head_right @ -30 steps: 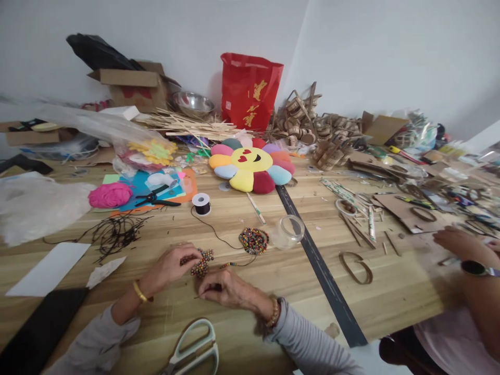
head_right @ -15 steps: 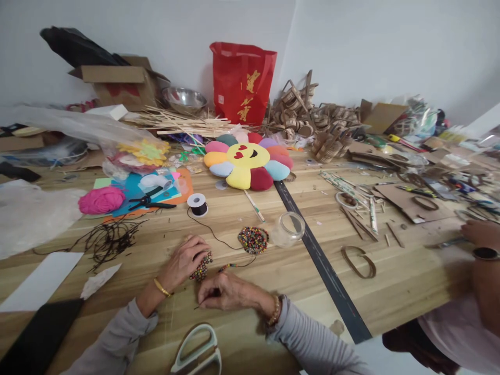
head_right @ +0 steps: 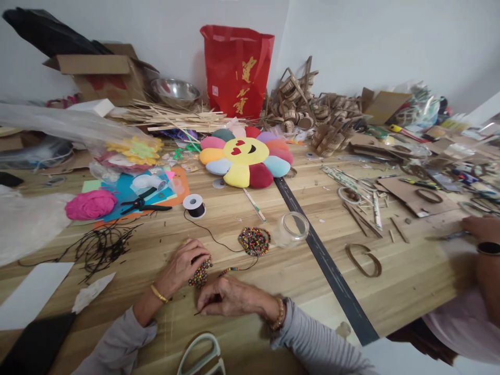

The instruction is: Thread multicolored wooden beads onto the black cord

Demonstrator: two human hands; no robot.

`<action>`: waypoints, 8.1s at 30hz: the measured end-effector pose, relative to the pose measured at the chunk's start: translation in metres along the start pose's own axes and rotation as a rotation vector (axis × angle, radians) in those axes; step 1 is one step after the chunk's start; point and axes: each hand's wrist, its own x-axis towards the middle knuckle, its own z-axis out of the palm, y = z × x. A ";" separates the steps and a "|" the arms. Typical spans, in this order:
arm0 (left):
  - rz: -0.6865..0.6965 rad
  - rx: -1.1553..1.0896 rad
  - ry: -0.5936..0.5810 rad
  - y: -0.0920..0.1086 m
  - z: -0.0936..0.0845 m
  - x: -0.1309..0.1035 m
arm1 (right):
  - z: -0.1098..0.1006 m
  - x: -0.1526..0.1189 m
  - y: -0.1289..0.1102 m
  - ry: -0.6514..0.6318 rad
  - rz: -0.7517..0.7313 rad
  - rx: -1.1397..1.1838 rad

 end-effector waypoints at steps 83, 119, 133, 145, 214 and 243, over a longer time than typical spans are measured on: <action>-0.237 -0.874 -0.036 0.010 -0.004 -0.055 | 0.015 0.009 -0.002 0.387 0.076 0.465; -0.106 -0.713 -0.061 0.014 -0.011 -0.054 | 0.015 0.006 -0.005 0.303 -0.005 0.429; -0.108 -0.656 -0.038 0.020 -0.019 -0.051 | 0.012 0.004 -0.007 0.329 0.042 0.411; -0.073 -0.176 0.104 0.009 -0.019 -0.023 | 0.016 0.006 0.002 0.358 0.065 0.415; -0.491 -0.980 0.037 0.017 -0.006 -0.052 | 0.014 0.005 -0.002 0.468 -0.008 0.343; -0.357 -0.986 -0.038 0.026 -0.011 -0.048 | 0.011 0.003 -0.006 0.447 -0.075 0.324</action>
